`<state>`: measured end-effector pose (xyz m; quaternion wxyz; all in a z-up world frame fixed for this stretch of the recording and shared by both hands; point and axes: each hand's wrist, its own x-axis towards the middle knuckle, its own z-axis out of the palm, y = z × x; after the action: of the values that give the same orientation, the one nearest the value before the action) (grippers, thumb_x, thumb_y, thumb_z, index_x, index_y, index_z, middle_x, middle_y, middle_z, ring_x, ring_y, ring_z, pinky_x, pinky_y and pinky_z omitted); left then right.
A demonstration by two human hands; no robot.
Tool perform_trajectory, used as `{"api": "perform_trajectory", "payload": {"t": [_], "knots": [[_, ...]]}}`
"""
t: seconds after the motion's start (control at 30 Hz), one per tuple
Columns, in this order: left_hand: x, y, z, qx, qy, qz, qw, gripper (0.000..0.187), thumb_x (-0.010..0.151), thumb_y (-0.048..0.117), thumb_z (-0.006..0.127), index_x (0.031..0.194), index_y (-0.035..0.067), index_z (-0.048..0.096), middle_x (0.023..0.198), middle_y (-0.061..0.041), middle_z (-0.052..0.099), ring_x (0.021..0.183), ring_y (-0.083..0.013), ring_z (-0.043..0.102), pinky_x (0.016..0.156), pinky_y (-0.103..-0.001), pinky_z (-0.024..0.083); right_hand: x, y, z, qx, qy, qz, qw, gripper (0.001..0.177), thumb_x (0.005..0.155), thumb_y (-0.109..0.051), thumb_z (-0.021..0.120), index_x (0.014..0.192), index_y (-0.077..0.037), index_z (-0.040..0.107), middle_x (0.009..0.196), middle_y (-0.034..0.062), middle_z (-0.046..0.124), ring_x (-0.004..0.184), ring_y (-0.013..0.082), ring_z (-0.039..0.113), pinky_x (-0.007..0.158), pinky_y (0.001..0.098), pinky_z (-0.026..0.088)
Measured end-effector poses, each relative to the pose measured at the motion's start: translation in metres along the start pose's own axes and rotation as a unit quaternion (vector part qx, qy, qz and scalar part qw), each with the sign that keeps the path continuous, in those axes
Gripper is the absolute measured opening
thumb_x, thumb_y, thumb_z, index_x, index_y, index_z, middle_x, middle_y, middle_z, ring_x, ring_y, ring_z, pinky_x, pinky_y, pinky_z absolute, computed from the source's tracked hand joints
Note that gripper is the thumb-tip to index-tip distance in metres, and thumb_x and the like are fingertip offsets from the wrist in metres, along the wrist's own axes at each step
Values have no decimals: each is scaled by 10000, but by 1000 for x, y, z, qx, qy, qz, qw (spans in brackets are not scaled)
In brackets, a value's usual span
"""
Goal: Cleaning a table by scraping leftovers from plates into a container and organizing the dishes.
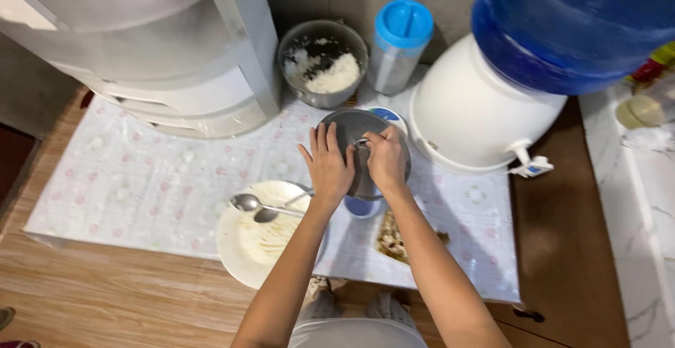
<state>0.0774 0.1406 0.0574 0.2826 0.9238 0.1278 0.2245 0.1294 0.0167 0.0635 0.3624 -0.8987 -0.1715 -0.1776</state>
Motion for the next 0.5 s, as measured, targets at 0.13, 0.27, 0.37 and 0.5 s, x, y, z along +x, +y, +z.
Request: {"api": "perform_trajectory", "payload": {"t": [0.13, 0.27, 0.37, 0.5], "knots": [[23, -21, -10, -4, 0, 20, 1000, 650, 975, 288, 621, 1517, 17, 387, 1556, -237, 414, 1500, -438, 286, 1175, -731, 89, 22, -25, 24, 19, -2, 13, 1000, 202, 860, 2, 721, 1037, -74, 782, 981, 152, 588, 832, 355, 662, 735, 461, 538], [50, -36, -10, -8, 20, 51, 998, 622, 1006, 262, 569, 1537, 8, 371, 1567, -222, 419, 1503, -403, 306, 1170, -745, 61, 51, -33, 45, 15, -9, 10, 1000, 201, 889, -1, 699, 1062, -76, 770, 1022, 140, 584, 843, 351, 674, 739, 458, 548], [64, -40, -11, 8, 31, 51, 998, 584, 1020, 254, 542, 1528, 15, 381, 1573, -202, 425, 1503, -389, 313, 1161, -754, 47, 72, -35, 54, 11, -16, -1, 1000, 204, 895, -4, 692, 1068, -79, 768, 1028, 137, 588, 848, 350, 678, 736, 458, 551], [87, -45, -2, 17, 49, 47, 998, 536, 1040, 238, 512, 1516, 19, 398, 1578, -184, 431, 1505, -382, 322, 1164, -755, 49, 104, -27, 74, 34, -15, -30, 999, 202, 903, -7, 690, 1068, -91, 771, 1023, 137, 601, 850, 344, 688, 739, 447, 561]]}}
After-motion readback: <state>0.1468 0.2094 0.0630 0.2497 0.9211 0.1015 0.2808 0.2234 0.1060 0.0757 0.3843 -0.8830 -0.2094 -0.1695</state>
